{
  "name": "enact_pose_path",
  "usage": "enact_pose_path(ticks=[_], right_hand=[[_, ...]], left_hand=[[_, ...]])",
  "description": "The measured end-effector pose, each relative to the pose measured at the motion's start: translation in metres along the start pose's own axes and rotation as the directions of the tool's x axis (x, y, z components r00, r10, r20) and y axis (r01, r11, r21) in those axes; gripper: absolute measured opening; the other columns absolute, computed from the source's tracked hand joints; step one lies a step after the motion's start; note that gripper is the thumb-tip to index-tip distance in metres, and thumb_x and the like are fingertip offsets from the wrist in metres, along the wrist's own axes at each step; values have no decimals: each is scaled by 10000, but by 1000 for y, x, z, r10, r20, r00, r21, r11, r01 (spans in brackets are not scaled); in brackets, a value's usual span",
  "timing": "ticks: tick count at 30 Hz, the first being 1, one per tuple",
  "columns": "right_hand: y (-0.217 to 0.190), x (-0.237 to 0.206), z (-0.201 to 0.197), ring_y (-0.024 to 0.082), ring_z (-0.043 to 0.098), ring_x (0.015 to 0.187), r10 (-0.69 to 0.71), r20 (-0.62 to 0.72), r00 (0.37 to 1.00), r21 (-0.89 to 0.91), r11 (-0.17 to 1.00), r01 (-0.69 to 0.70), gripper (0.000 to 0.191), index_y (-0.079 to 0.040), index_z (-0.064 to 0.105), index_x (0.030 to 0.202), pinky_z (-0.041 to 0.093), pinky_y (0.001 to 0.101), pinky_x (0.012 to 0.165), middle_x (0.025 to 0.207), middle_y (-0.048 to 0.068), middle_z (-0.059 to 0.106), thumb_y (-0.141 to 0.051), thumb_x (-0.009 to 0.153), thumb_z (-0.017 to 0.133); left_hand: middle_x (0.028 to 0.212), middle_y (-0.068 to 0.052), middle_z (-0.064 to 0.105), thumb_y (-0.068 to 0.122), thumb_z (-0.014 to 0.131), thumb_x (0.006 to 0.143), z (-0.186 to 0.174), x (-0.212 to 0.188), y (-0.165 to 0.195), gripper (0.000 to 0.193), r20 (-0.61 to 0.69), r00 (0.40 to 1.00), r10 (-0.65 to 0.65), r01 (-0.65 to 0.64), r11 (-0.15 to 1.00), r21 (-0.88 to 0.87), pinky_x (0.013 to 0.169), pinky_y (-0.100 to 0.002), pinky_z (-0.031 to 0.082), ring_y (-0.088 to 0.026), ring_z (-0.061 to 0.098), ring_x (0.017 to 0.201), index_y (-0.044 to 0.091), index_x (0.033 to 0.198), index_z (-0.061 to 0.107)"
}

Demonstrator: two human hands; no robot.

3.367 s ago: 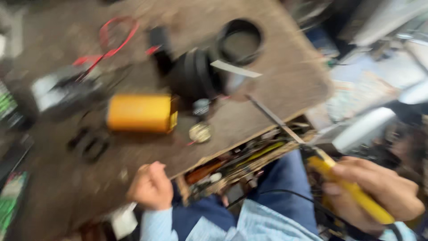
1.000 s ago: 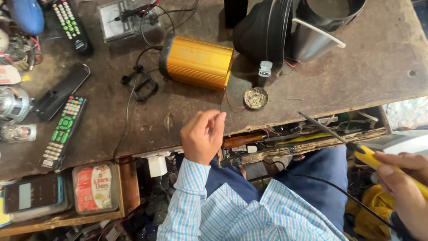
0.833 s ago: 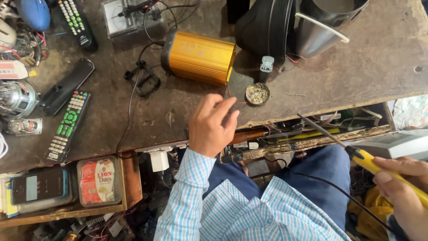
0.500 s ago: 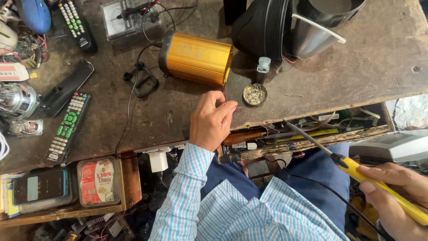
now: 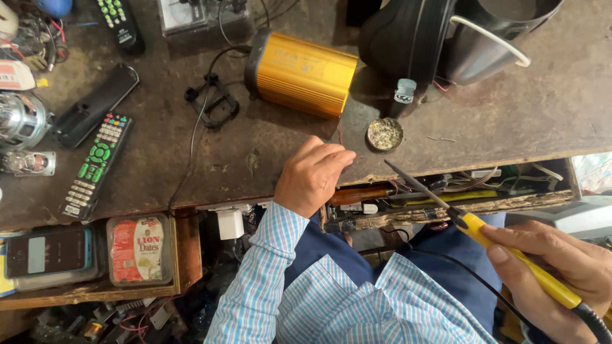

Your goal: The person sits at a cluttered repair workbench and solders a red wire to a small electronic component. They strip and position the wire by hand, use pliers, then heat the joint with a yellow soldering iron, dipping the iron tip into a small tin of flux between soldering passes.

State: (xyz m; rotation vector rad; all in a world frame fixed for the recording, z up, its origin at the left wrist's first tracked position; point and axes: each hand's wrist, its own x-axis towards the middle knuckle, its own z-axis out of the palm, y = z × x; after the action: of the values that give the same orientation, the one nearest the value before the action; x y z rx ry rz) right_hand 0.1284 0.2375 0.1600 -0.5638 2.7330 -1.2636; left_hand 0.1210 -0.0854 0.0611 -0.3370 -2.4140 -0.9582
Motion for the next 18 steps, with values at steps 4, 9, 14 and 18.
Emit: enact_pose_path(ticks=[4, 9, 14, 18], right_hand=[[-11, 10, 3, 124, 639, 634, -2, 37, 999, -81, 997, 5, 241, 22, 744, 1099, 492, 224, 547, 779, 67, 675, -24, 862, 742], [-17, 12, 14, 104, 678, 593, 56, -27, 998, -112, 992, -58, 259, 26, 742, 1048, 487, 236, 564, 801, 103, 751, -53, 809, 800], [-15, 21, 18, 121, 663, 626, -12, 19, 1000, -111, 994, 14, 251, 4, 751, 1010, 504, 220, 531, 871, 115, 769, -62, 775, 811], [-16, 28, 21, 135, 660, 604, 12, 57, 998, -93, 996, -7, 235, -3, 768, 990, 484, 251, 554, 846, 98, 792, -38, 760, 802]], left_hand=[[990, -47, 676, 41, 785, 885, 1, 0, -1, 148, 23, 1000, -3, 3, 1000, -3, 764, -375, 563, -245, 630, 891, 55, 1021, 727], [962, -53, 617, 53, 766, 886, 1, 3, 1, 130, 49, 999, -20, 19, 1000, 11, 743, -391, 551, -255, 616, 876, 51, 1010, 727], [940, -50, 606, 53, 756, 869, 3, 5, 2, 113, 49, 998, -50, 49, 999, 18, 724, -390, 547, -246, 619, 862, 62, 981, 741], [934, -49, 600, 56, 762, 879, 4, 5, 2, 98, 56, 997, -59, 58, 998, 10, 715, -388, 549, -238, 617, 854, 54, 976, 744]])
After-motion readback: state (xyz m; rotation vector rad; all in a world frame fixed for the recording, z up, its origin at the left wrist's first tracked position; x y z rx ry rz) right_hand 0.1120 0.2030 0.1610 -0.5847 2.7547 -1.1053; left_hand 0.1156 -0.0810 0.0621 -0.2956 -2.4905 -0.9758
